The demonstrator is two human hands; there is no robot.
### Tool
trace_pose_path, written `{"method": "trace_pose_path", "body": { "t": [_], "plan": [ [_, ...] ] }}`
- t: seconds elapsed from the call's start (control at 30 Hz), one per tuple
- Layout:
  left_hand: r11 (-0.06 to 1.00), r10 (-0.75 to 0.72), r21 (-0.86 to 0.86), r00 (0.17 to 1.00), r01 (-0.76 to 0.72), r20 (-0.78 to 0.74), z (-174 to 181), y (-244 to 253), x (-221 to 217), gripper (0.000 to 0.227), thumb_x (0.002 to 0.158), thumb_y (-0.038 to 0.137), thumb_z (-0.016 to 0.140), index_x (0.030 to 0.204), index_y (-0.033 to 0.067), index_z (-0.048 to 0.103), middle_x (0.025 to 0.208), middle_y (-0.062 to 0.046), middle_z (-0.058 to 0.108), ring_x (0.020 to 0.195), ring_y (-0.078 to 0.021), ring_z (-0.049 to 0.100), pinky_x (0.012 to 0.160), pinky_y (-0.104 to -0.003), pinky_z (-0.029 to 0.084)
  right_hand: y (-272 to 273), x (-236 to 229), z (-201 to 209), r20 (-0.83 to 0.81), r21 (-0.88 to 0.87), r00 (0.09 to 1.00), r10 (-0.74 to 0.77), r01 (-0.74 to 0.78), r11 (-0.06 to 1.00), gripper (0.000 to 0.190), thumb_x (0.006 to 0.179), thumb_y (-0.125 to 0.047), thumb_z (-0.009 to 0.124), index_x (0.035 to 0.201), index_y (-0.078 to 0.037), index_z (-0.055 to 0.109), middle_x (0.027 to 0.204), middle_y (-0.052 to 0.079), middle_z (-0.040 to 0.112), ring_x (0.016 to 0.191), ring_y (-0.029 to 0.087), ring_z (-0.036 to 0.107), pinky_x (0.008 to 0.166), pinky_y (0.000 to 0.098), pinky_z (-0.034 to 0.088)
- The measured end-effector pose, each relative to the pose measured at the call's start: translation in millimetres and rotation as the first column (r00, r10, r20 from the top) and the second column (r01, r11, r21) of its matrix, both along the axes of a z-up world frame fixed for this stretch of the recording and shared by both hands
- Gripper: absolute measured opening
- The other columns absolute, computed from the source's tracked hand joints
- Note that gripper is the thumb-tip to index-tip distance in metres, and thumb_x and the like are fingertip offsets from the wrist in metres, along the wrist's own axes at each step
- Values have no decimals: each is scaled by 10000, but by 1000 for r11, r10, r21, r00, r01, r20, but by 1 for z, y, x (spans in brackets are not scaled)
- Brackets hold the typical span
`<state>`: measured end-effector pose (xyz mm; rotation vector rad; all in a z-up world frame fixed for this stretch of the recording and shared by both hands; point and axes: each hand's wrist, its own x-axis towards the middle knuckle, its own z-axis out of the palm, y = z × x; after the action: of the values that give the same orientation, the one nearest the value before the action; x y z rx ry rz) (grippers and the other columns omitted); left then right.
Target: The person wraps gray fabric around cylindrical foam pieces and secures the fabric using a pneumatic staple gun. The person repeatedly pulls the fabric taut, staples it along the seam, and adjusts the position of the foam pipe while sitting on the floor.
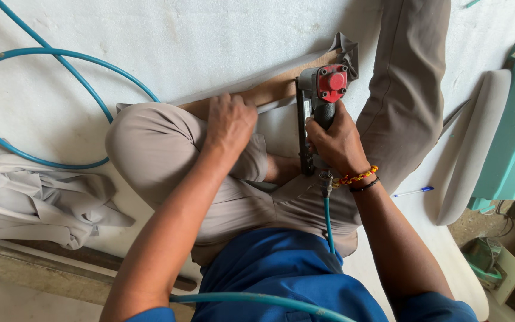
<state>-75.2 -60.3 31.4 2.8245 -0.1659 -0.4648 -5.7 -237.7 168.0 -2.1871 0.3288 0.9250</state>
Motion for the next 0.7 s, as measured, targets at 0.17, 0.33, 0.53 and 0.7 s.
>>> {"method": "trace_pose_path", "body": {
  "t": [0.17,0.33,0.53,0.7],
  "plan": [
    [996,91,-24,996,-91,-14,-5,7,12,157,913,113,640,783,91,726,844,-99,712,927,-284,599,771,-480,471,-2,-3,-4,5,-11,1000,0,1,1000,379,922,-167,640,1239,-1,516,723,54,646,573,118,644,543,290,552],
    [988,115,-93,986,-127,-121,-8,14,25,70,807,65,703,801,130,729,831,-62,715,956,-281,582,848,-499,441,-1,-10,-2,54,-28,998,38,-37,999,405,925,-165,649,1272,-17,501,744,47,655,592,120,654,545,290,553],
    [991,36,-104,914,-85,-403,-22,15,34,80,865,84,679,910,146,705,875,-56,694,957,-249,568,953,-433,409,1,-39,-1,24,17,993,112,-112,994,453,909,-177,670,1294,-39,475,787,57,682,624,129,678,542,296,558],
    [991,-111,18,904,130,-412,-31,17,41,78,958,83,593,960,113,665,933,-73,662,924,-227,582,888,-390,461,14,-59,-11,71,-55,961,268,-264,963,354,880,-216,735,1145,-13,616,749,111,690,632,149,629,589,326,530]
  ]
}}
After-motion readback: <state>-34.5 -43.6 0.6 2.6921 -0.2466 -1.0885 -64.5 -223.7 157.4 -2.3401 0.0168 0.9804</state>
